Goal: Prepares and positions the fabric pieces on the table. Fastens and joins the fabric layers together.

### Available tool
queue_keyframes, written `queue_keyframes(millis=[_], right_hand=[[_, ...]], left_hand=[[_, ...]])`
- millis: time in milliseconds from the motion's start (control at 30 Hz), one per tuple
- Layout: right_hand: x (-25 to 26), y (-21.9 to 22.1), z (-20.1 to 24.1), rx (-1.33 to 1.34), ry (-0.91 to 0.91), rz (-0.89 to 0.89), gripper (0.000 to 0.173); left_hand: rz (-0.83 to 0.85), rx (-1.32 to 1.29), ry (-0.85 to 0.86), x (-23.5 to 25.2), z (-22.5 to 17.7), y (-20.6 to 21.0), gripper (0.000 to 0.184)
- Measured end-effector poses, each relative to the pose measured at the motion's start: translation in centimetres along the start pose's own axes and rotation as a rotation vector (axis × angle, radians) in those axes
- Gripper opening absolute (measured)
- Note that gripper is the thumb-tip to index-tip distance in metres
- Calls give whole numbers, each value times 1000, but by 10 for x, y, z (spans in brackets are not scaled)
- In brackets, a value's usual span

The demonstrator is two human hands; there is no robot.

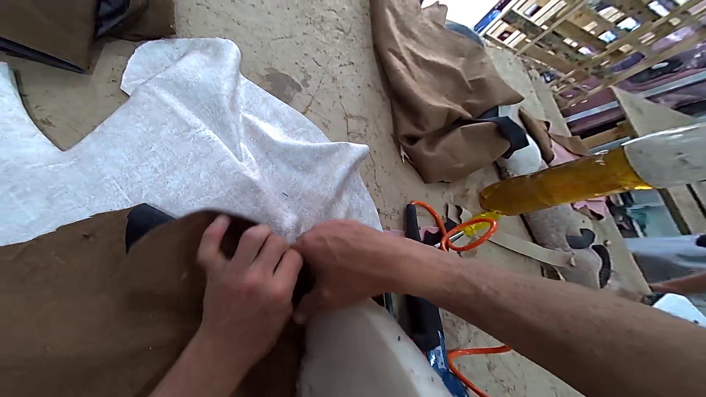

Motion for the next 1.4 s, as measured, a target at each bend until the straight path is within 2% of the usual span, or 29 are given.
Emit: queue_keyframes(millis=[67,100,167,200,300,367,467,533,600,667,700,767,833,867,933,1033,1133,1233,1267,1333,1367,1400], right_hand=[[7,7,-17,134,47,-120,35],[10,12,-26,224,52,-146,28],[11,19,-39,407,85,-127,27],[9,21,-43,456,116,-102,27],[5,26,-50,543,173,-69,27],[2,24,-50,596,197,-58,26],[-4,19,-45,640,179,-91,15],[-14,9,-39,603,122,-51,8],[-24,4,-31,539,139,50,30],[-25,7,-27,468,222,45,47],[-21,11,-26,447,268,-16,46],[-9,17,-28,452,325,-151,31],[-4,14,-27,460,290,-181,22],[-5,12,-26,456,244,-175,19],[-7,10,-25,448,170,-153,14],[-7,2,-33,434,182,-186,17],[-8,-13,-43,371,234,-258,19],[-10,-15,-44,314,256,-247,22],[-11,-15,-43,281,268,-278,20],[-20,-20,-36,214,290,-395,21],[-30,-26,-28,198,278,-467,33],[-43,-34,-18,196,242,-529,48]], left_hand=[[4,-54,81,28,10,-11,16],[-38,-72,66,36,14,-26,19],[-131,-114,-42,32,19,-64,23],[-116,-141,-98,20,19,-73,24],[139,-65,-156,-31,5,-45,33],[226,39,-143,-46,-3,-18,34],[209,-22,-103,-37,-1,5,36],[184,-85,-85,-24,4,18,41],[159,-114,-105,-9,13,28,49],[99,-167,-174,7,25,32,48],[49,-200,-216,14,31,32,43],[-54,-241,-320,21,42,27,32],[-125,-190,-360,22,59,13,39],[-109,-130,-346,23,73,4,51],[81,-27,-348,22,116,-10,77],[358,37,-354,0,162,-23,87],[358,89,-304,-40,166,-46,83],[351,168,-296,-63,170,-72,91],[368,180,-276,-64,169,-76,85],[440,111,-231,-63,157,-80,47],[493,28,-226,-57,141,-87,27],[517,-97,-224,-48,119,-100,17]])
Point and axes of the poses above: each hand's wrist, its own x-axis towards the middle knuckle, its own y-axis out of the palm, z = x × y, the point moved 4 cm from there along x, towards the middle knuckle, and after that the axes turned 7 degrees about y, right-handed, at the moved point
